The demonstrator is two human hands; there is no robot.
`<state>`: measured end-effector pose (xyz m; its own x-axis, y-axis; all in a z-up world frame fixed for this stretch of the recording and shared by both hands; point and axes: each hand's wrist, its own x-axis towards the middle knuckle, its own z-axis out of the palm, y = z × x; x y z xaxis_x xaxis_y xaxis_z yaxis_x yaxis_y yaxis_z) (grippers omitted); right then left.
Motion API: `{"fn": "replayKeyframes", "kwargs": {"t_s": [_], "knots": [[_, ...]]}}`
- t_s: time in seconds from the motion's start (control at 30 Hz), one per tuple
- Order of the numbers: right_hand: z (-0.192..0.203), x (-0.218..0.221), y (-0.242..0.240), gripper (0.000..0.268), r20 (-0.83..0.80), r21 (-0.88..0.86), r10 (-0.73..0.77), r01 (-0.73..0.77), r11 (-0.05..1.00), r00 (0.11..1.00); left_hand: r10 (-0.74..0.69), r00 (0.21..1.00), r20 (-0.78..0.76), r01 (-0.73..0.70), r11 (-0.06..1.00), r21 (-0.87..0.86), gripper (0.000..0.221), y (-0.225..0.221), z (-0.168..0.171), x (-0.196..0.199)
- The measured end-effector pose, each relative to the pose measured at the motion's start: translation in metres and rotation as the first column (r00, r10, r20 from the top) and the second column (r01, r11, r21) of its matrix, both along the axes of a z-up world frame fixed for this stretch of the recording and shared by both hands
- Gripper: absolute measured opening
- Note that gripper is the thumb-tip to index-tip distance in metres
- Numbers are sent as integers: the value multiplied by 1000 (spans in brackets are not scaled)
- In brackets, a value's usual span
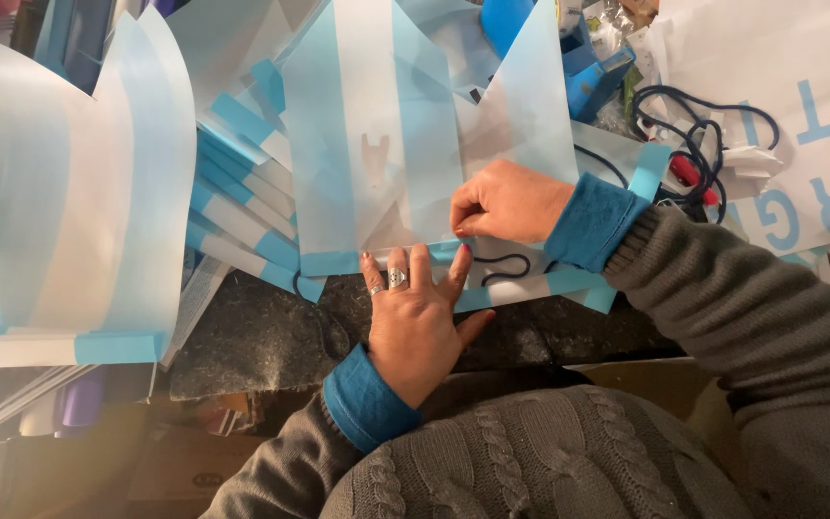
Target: Assemble decorative paper banners by threading strings through pre-cut flags and securing them.
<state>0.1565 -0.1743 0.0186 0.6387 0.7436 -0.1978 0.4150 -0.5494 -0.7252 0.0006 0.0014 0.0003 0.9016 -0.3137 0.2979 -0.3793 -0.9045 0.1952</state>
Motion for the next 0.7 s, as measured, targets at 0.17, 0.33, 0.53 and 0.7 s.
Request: {"fn": "replayKeyframes", "kwargs": {"t_s": [0.17,0.33,0.53,0.7], "knots": [[1,-3,2,14,31,-12,-5,5,1000,1000,2,1000,-6,-2,1000,2,76,0,-1,0],[1,-4,4,15,44,-47,-38,41,998,998,-1,1000,-1,1,1000,-5,74,0,0,-1],[-2,-2,4,16,58,-69,-53,57,996,997,-1,1000,-9,1,1000,-1,75,0,1,0],[-3,0,4,17,75,-66,-22,27,997,997,2,1000,-5,-2,1000,12,75,0,1,0]]}}
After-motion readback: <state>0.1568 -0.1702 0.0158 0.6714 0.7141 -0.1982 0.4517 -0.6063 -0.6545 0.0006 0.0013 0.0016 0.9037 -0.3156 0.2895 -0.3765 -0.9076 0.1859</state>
